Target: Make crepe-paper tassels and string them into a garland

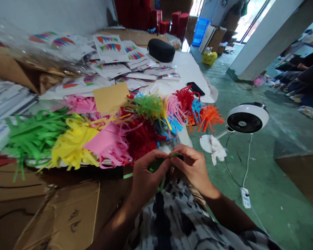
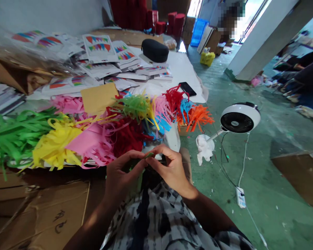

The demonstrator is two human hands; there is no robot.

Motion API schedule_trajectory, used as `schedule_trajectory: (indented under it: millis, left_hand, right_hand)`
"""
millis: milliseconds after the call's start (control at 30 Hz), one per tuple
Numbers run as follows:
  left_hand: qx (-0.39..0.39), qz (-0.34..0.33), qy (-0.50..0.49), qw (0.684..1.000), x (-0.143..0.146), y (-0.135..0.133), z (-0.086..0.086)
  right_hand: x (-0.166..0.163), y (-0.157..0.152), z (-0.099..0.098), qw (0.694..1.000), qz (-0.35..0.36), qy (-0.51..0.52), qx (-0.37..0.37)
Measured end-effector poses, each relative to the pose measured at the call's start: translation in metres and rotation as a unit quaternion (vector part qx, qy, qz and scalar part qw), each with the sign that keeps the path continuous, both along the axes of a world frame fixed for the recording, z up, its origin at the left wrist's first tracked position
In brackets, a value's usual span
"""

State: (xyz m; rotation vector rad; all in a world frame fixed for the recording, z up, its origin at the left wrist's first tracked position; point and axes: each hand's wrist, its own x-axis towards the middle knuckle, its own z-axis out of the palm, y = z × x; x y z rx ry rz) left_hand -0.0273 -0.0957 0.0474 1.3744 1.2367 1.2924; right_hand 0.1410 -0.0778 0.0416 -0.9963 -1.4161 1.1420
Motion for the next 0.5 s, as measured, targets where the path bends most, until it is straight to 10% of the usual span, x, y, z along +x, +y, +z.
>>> schedule_trajectory:
  millis: [500]
  left_hand:
    - [-0.024, -0.109, 0.067, 0.992, -0.002, 0.001, -0.014]
  right_hand:
    - [0.015, 0.002, 0.000, 0.998, 0.020, -0.062, -0.011]
